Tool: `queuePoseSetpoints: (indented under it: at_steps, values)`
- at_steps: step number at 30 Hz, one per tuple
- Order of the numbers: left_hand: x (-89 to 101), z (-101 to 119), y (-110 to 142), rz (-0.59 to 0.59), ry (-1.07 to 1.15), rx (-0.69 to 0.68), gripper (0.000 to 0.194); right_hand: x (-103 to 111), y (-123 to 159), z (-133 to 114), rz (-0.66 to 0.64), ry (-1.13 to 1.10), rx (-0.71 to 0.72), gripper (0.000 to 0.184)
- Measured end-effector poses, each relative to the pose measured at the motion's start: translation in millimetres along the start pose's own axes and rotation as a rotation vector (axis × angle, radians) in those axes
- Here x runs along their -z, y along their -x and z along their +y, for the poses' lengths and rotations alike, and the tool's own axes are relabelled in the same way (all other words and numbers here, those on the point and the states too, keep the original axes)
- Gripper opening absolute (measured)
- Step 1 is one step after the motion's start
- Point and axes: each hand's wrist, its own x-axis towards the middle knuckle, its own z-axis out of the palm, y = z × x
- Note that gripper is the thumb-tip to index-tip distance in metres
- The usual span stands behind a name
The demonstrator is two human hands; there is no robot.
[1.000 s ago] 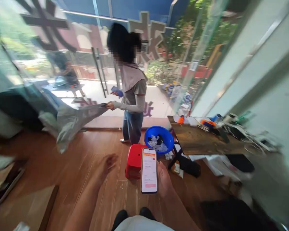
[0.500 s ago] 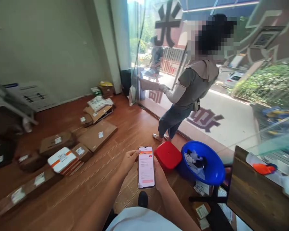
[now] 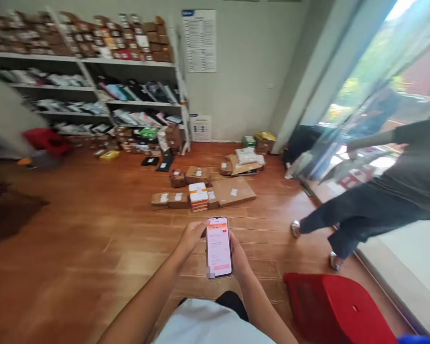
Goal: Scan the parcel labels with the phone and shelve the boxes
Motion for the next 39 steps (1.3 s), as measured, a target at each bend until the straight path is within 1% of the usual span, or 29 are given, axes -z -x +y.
queuePoseSetpoints:
  at_steps: [2,4,6,7,9,11,14,16,18,21,23,26,29,31,34,36,38,39]
  values:
    - [61.4,6,23,0.115,0.015,-0.012,0.057,-51,-11,35,-0.076,0.015,-0.073,0.047]
    - [115.8,11,47,0.223,0.040,-0.008,0.056,-96,-20,65,-0.155,0.032,-0.155,0.049]
    - [160.2,15,69,0.312,0.079,0.010,0.057,-133,-29,90,-0.232,0.050,-0.234,0.053]
    - [178.2,15,78,0.342,0.104,0.019,0.057,-149,-34,101,-0.264,0.060,-0.264,0.054]
    - [206.3,13,93,0.378,0.164,0.021,0.057,-174,-46,119,-0.305,0.085,-0.290,0.053]
    - [225.1,7,102,0.369,0.254,0.032,0.052,-194,-61,135,-0.318,0.117,-0.280,0.049]
    - [243.8,-4,109,0.264,0.492,0.034,0.047,-224,-86,154,-0.321,0.155,-0.255,0.040]
    - [256.4,-9,108,0.172,0.648,0.012,0.051,-244,-105,163,-0.336,0.173,-0.259,0.031]
    - [273.0,-10,102,0.129,0.724,-0.001,0.058,-265,-125,170,-0.365,0.199,-0.278,0.023]
    - [307.0,-2,80,0.133,0.753,-0.039,0.067,-294,-162,181,-0.424,0.243,-0.284,0.026]
    - [333.9,7,60,0.148,0.753,-0.082,0.072,-314,-192,189,-0.459,0.268,-0.254,0.029]
    - [376.0,23,25,0.172,0.740,-0.094,0.076,-344,-243,199,-0.511,0.298,-0.216,0.029]
    - [415.1,41,-6,0.181,0.769,-0.109,0.080,-376,-293,202,-0.587,0.320,-0.217,0.026]
    - [436.9,54,-22,0.198,0.800,-0.121,0.084,-399,-323,202,-0.645,0.347,-0.217,0.029]
    - [464.2,78,-37,0.296,0.830,-0.162,0.085,-434,-361,207,-0.733,0.400,-0.232,0.039]
    - [482.5,92,-41,0.386,0.827,-0.204,0.082,-460,-378,217,-0.797,0.420,-0.270,0.046]
    - [503.8,100,-41,0.461,0.816,-0.255,0.080,-488,-390,233,-0.848,0.425,-0.320,0.044]
    - [515.9,101,-39,0.485,0.815,-0.273,0.079,-503,-394,243,-0.865,0.424,-0.347,0.039]
